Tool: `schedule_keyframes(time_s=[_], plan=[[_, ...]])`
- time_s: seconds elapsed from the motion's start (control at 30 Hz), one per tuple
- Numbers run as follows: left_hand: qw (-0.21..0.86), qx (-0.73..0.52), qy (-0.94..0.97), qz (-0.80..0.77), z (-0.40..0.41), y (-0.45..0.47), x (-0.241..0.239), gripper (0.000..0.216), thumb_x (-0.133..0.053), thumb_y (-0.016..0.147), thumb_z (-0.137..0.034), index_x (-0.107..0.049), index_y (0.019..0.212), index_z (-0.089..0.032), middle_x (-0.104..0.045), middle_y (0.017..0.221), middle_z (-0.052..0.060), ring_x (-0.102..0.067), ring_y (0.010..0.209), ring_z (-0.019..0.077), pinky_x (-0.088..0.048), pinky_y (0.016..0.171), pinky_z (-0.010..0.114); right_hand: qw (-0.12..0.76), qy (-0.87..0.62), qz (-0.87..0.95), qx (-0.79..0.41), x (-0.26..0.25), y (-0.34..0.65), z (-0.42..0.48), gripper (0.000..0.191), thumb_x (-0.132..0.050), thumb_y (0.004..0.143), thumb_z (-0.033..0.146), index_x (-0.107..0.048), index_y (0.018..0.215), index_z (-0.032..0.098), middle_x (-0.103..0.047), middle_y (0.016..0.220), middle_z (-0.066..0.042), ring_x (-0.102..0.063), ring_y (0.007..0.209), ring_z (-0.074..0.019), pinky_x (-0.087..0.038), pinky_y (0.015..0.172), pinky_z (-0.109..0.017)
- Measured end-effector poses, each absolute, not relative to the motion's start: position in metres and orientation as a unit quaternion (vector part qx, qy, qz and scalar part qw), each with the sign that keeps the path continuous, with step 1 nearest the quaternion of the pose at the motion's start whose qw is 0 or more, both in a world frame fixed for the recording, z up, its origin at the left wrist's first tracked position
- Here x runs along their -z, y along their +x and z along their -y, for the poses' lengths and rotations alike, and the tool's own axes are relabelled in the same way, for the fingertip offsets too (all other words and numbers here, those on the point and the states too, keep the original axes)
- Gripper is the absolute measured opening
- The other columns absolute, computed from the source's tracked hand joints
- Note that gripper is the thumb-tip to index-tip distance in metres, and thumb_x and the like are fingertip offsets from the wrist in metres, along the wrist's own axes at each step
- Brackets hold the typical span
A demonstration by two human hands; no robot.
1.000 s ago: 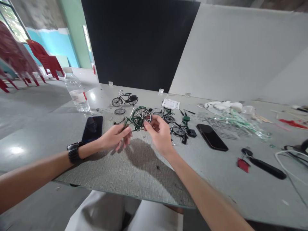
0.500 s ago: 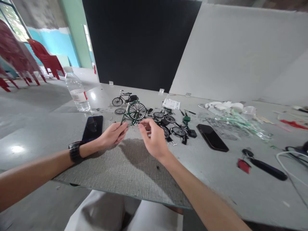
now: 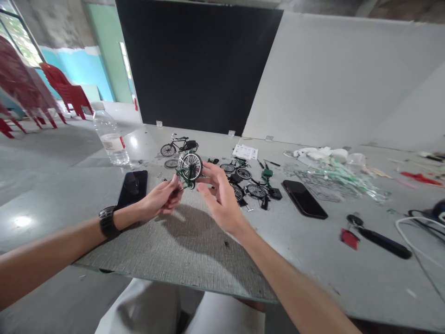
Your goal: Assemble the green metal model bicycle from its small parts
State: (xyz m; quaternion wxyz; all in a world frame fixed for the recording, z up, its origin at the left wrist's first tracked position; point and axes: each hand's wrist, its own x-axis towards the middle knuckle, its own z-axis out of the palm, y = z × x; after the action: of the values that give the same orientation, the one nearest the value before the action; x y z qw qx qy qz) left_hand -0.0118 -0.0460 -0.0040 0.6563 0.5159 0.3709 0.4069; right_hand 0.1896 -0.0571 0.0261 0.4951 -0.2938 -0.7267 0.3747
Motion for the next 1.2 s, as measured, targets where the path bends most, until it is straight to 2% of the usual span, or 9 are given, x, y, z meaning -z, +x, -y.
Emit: schedule_keyframes(time_s=[0.1,0.23,0.3,0.37,0.5,0.67,0.83,0.97,1.2], plan=[[0.634,-0.43,0.535,-0.357,0.045,-0.01,0.006,0.049,-0.049,0.091,-0.069,-0.047,0.086,-0.02,-0.05,0.061,-0.004,-0.048,0.047,0.0098,-0.041,0.041,0.021,0.478,-0.291,0.742,-0.371,-0.026,0.187,0.062,0.048,-0.056,0.098,0.042,-0.041,0.142,0.033,-0.055,0.143,-0.011,-0.062,0.119,-0.0243,-0.057,0.096,-0.045],[0.641,-0.468,0.52,-0.316,0.047,-0.009,0.004,0.048,-0.053,0.091,-0.064,-0.053,0.095,-0.017,-0.065,0.079,0.004,-0.067,0.068,0.0168,-0.056,0.065,0.033,0.468,-0.306,0.746,-0.361,-0.023,0.186,0.062,0.055,-0.059,0.097,0.042,-0.038,0.147,0.032,-0.053,0.145,-0.012,-0.063,0.118,-0.0255,-0.059,0.092,-0.043],[0.64,-0.47,0.525,-0.307,0.048,-0.009,0.001,0.049,-0.052,0.092,-0.064,-0.056,0.099,-0.015,-0.068,0.092,0.009,-0.07,0.077,0.0188,-0.057,0.071,0.034,0.475,-0.317,0.741,-0.352,-0.021,0.187,0.06,0.055,-0.059,0.097,0.042,-0.039,0.147,0.03,-0.054,0.143,-0.013,-0.061,0.121,-0.0265,-0.059,0.093,-0.043],[0.624,-0.46,0.547,-0.317,0.049,-0.01,-0.002,0.051,-0.051,0.092,-0.064,-0.057,0.1,-0.014,-0.07,0.096,0.01,-0.072,0.078,0.0195,-0.056,0.069,0.032,0.481,-0.326,0.738,-0.344,-0.019,0.188,0.057,0.056,-0.059,0.096,0.043,-0.04,0.147,0.028,-0.057,0.139,-0.013,-0.063,0.118,-0.0267,-0.06,0.092,-0.043],[0.593,-0.437,0.586,-0.338,0.049,-0.01,-0.006,0.047,-0.068,0.085,-0.056,-0.059,0.1,-0.013,-0.071,0.094,0.011,-0.073,0.073,0.0192,-0.054,0.063,0.028,0.477,-0.329,0.742,-0.336,-0.017,0.189,0.053,0.063,-0.06,0.095,0.046,-0.037,0.151,0.029,-0.061,0.133,-0.013,-0.068,0.106,-0.026,-0.063,0.085,-0.044],[0.614,-0.462,0.561,-0.306,0.049,-0.012,-0.008,0.044,-0.079,0.077,-0.042,-0.064,0.102,-0.009,-0.073,0.097,0.013,-0.071,0.09,0.0213,-0.057,0.084,0.037,0.48,-0.327,0.758,-0.297,-0.017,0.187,0.054,0.053,-0.063,0.094,0.046,-0.05,0.142,0.028,-0.064,0.13,-0.011,-0.068,0.108,-0.0263,-0.061,0.093,-0.046],[0.623,-0.455,0.56,-0.303,0.048,-0.016,-0.009,0.041,-0.082,0.074,-0.037,-0.067,0.102,-0.012,-0.074,0.095,0.012,-0.073,0.084,0.0216,-0.058,0.07,0.032,0.488,-0.327,0.759,-0.281,-0.018,0.186,0.054,0.051,-0.066,0.092,0.046,-0.051,0.138,0.028,-0.068,0.122,-0.01,-0.07,0.1,-0.0245,-0.062,0.087,-0.042],[0.589,-0.522,0.534,-0.31,0.043,-0.02,-0.013,0.036,-0.082,0.073,-0.034,-0.067,0.097,-0.012,-0.073,0.096,0.011,-0.071,0.081,0.0189,-0.056,0.065,0.028,0.493,-0.326,0.76,-0.272,-0.02,0.188,0.049,0.043,-0.061,0.095,0.043,-0.051,0.134,0.028,-0.067,0.114,-0.008,-0.07,0.095,-0.021,-0.061,0.084,-0.04],[0.54,-0.581,0.494,-0.356,0.03,-0.037,-0.025,0.036,-0.081,0.073,-0.037,-0.059,0.092,-0.015,-0.068,0.09,0.007,-0.072,0.078,0.0196,-0.05,0.053,0.023,0.475,-0.36,0.779,-0.195,-0.031,0.198,0.03,0.03,-0.057,0.097,0.042,-0.054,0.122,0.025,-0.066,0.103,-0.008,-0.067,0.088,-0.0202,-0.058,0.078,-0.037]])
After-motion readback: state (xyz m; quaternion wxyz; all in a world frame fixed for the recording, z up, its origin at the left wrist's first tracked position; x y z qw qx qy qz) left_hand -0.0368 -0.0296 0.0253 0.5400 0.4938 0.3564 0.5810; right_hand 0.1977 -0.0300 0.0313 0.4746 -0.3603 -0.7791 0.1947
